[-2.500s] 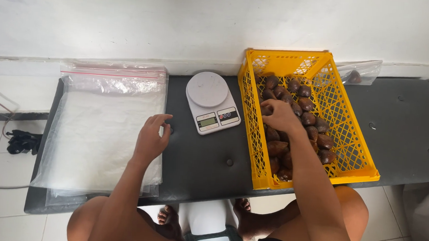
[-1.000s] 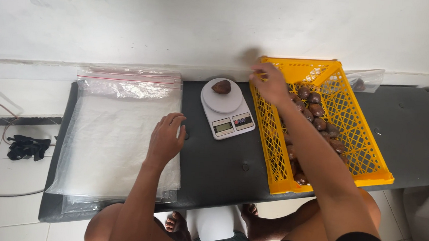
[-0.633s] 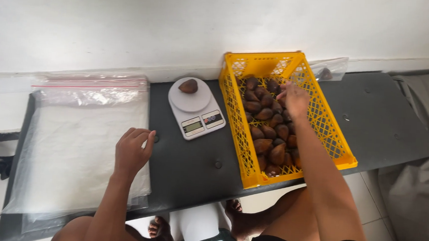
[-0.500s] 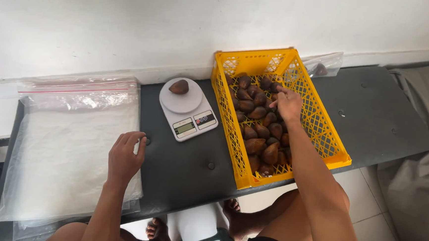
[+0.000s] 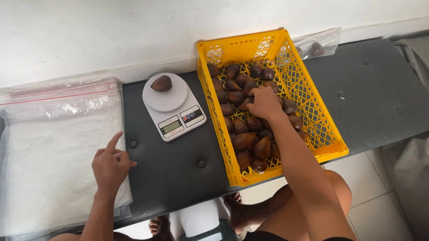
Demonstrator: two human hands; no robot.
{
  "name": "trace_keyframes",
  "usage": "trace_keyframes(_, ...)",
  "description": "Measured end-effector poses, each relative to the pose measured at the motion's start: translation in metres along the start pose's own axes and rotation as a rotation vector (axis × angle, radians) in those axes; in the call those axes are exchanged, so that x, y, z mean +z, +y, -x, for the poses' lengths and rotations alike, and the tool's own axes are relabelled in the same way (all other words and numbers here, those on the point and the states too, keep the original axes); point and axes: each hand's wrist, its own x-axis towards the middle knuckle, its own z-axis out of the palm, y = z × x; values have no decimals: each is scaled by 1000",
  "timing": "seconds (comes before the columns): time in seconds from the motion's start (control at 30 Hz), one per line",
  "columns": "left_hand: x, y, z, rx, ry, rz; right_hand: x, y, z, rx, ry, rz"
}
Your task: The person picks two brown fruits from a yellow crate, places them on a digital scale, then transfers them into a clear zip-lock bag. The person seals the bag and places it on the table.
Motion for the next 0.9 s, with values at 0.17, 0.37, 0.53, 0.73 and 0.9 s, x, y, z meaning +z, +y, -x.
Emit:
trace_keyframes(0.17, -6, 1, -1, -35, 79, 68, -5, -19, 7, -18, -117, 222)
trace_keyframes(0.37, -3, -9, -6, 66, 188, 29, 7, -9, -4, -41, -96, 304)
trace_keyframes(0.53, -7, -6, -10, 151, 206, 4, -11, -12, 6, -34, -54, 214)
trace_keyframes(0.73, -19, -1, -12, 183, 263, 10, -32, -26, 28, 37, 91, -100)
trace_keyframes(0.9, -34, 9, -18, 171, 268, 23, -48, -62, 55, 76, 322, -336)
